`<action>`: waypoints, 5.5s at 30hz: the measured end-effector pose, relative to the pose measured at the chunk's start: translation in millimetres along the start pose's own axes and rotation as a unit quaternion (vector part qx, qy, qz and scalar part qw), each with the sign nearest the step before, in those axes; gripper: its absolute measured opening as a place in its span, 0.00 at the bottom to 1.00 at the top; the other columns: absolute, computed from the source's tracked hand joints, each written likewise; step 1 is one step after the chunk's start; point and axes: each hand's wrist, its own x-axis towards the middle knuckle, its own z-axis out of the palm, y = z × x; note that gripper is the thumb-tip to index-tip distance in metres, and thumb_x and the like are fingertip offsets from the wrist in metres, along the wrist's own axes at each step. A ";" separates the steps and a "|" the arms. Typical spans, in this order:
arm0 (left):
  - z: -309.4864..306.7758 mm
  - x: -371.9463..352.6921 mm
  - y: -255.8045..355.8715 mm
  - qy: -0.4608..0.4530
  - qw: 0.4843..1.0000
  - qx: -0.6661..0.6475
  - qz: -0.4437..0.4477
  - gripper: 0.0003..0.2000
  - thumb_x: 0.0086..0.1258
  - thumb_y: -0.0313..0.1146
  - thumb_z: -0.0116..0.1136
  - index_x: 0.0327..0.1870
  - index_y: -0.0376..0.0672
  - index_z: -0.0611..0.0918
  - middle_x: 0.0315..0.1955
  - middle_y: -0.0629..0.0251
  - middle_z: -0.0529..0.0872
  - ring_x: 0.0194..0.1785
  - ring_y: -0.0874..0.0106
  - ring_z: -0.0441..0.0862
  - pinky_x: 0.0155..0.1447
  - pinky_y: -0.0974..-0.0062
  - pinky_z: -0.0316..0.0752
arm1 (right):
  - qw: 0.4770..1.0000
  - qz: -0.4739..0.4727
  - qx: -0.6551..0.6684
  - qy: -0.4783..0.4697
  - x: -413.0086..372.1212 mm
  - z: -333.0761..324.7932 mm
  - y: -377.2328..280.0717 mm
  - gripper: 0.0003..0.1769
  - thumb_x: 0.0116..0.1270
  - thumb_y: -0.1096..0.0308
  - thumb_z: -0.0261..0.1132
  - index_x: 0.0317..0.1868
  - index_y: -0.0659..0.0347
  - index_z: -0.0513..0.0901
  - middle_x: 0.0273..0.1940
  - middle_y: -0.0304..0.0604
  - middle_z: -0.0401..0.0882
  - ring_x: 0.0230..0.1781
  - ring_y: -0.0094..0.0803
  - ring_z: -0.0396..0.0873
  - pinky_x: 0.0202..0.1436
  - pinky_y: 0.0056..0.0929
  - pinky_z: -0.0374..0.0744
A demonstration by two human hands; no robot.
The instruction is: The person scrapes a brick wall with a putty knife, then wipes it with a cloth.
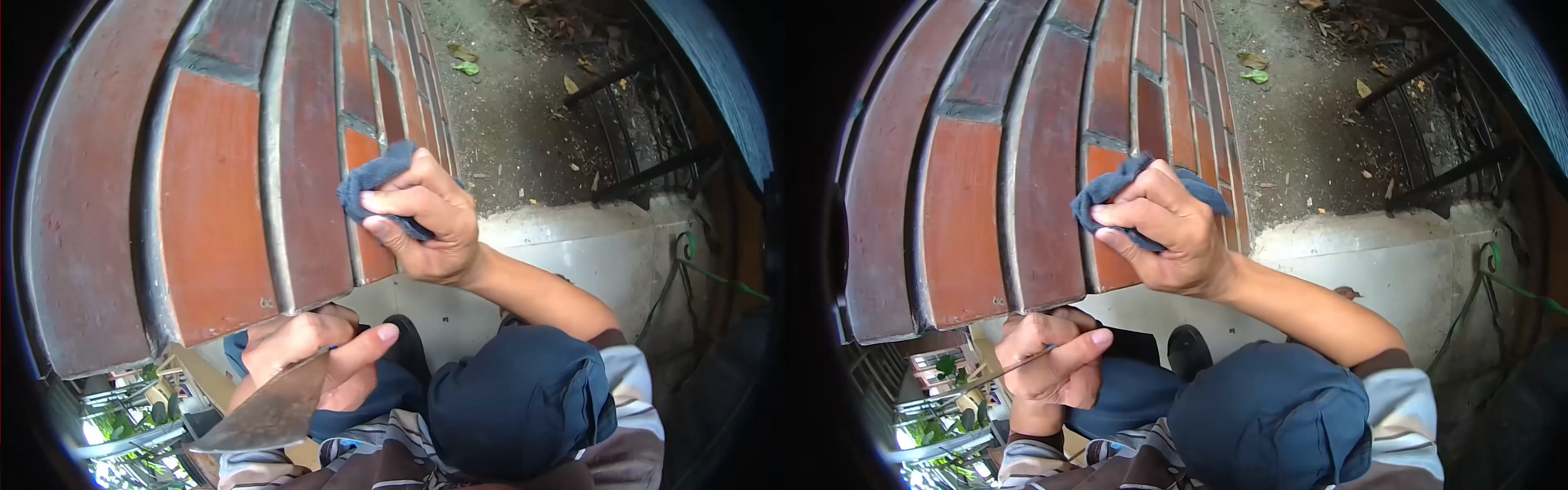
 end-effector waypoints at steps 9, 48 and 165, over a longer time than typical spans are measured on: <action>0.0 -4.2 -2.8 0.019 0.998 -0.057 0.021 0.16 0.48 0.13 0.55 0.38 0.35 0.88 0.24 0.66 0.73 0.22 0.70 0.81 0.25 0.77 0.75 | 0.989 0.112 -0.059 0.070 19.0 18.3 35.5 0.03 0.64 0.70 0.70 0.34 0.59 0.86 0.36 0.42 0.84 0.38 0.38 0.79 0.47 0.38 0.72; 7.3 -4.3 -5.8 0.020 0.999 -0.003 0.032 0.21 0.43 0.17 0.64 0.44 0.35 0.88 0.27 0.68 0.72 0.24 0.73 0.82 0.23 0.80 0.73 | 0.956 0.240 -0.166 0.021 -6.9 -9.9 122.9 0.21 0.73 0.55 0.59 0.55 0.62 0.84 0.54 0.56 0.75 0.56 0.52 0.71 0.61 0.49 0.70; -43.1 -26.2 15.7 -0.328 0.936 0.019 -0.131 0.29 0.44 0.19 0.58 0.54 0.44 0.85 0.28 0.59 0.77 0.22 0.60 0.78 0.28 0.64 0.76 | 0.839 0.431 -0.133 -0.306 -107.2 -147.0 -70.5 0.20 0.62 0.69 0.71 0.55 0.61 0.82 0.47 0.43 0.84 0.45 0.31 0.83 0.48 0.29 0.81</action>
